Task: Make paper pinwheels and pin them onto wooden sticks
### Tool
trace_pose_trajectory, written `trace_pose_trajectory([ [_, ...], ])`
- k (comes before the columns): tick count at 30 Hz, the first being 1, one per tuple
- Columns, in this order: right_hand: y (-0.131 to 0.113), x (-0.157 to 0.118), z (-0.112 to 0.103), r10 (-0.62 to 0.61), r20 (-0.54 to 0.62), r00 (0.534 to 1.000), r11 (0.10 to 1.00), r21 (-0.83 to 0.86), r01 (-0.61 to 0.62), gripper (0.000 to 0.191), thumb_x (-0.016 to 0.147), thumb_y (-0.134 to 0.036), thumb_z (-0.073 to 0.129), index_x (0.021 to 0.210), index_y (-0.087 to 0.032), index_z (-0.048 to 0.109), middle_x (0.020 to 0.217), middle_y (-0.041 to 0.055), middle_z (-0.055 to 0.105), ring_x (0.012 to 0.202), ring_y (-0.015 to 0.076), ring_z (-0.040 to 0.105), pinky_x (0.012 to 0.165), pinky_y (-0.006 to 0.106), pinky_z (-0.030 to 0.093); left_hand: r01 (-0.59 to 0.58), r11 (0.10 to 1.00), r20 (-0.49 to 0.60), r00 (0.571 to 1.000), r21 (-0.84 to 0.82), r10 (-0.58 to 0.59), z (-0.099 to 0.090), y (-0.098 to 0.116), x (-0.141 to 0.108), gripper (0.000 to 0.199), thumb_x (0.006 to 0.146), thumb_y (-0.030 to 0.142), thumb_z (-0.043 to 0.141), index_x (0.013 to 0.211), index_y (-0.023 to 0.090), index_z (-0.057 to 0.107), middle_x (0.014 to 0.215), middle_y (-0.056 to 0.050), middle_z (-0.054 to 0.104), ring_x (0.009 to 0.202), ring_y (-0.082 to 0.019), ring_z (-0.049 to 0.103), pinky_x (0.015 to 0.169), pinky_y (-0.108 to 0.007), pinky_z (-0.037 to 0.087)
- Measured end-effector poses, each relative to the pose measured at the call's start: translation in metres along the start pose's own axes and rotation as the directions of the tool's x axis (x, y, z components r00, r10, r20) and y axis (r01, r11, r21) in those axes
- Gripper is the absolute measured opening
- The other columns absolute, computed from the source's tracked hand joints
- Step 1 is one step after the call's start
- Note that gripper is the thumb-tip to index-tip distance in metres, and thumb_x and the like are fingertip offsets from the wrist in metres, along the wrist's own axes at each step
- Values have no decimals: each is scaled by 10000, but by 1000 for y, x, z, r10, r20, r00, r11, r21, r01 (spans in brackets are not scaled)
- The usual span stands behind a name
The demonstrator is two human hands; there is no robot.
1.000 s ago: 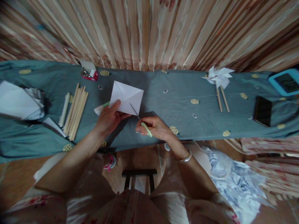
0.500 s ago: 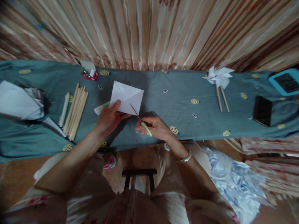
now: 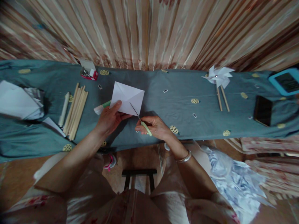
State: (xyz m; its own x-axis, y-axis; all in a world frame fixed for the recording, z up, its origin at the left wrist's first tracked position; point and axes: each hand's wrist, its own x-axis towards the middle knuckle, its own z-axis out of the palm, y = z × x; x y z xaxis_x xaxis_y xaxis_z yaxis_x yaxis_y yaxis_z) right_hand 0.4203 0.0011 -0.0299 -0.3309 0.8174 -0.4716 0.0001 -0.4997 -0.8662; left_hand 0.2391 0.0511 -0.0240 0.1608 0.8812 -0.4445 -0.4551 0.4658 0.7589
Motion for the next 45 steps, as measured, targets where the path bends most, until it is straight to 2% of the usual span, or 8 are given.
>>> trace_pose_trajectory([
  [9,3,0,-1,3,-1,1000,1000,-11,-3,486,533,-547,891,722,-171,648,598,-59,596,516,51,536,512,165,474,-9,999,33,999,-40,10,1,0,0,109,933,185,568,873,158,655,790,-19,735,678,-146,709,621,-268,610],
  [14,3,0,-1,-22,5,1000,999,-28,22,487,535,-553,886,732,-171,656,584,-55,594,505,63,528,493,176,452,-13,1000,55,998,-19,14,-2,-2,1,112,885,263,664,875,152,653,790,-22,737,692,-147,708,650,-261,615],
  [20,1,0,-1,-19,16,1000,1000,-5,20,473,531,-539,893,703,-169,654,591,-48,600,512,57,527,501,171,447,-23,999,28,999,44,22,-4,-2,2,144,875,296,666,892,154,659,821,-44,744,789,-189,728,734,-321,626],
  [28,5,1,-3,-41,15,999,999,-8,41,443,567,-523,884,701,-162,664,594,-45,600,515,51,520,492,159,436,-18,999,-2,1000,51,18,-1,0,2,105,885,268,651,857,167,665,795,-39,746,761,-190,729,687,-308,618],
  [34,2,0,0,-15,-7,1000,1000,11,15,453,526,-498,906,690,-163,650,578,-55,584,499,45,499,491,164,434,-22,998,0,1000,63,22,-2,-1,1,117,874,287,668,868,169,668,780,-35,738,773,-196,729,691,-309,616],
  [45,1,1,2,-51,-20,998,997,-55,50,480,574,-568,860,687,-157,640,532,-60,536,471,49,461,453,176,384,-10,998,-9,1000,57,10,-1,0,1,120,876,297,685,858,182,656,797,-30,746,736,-175,721,642,-272,611],
])
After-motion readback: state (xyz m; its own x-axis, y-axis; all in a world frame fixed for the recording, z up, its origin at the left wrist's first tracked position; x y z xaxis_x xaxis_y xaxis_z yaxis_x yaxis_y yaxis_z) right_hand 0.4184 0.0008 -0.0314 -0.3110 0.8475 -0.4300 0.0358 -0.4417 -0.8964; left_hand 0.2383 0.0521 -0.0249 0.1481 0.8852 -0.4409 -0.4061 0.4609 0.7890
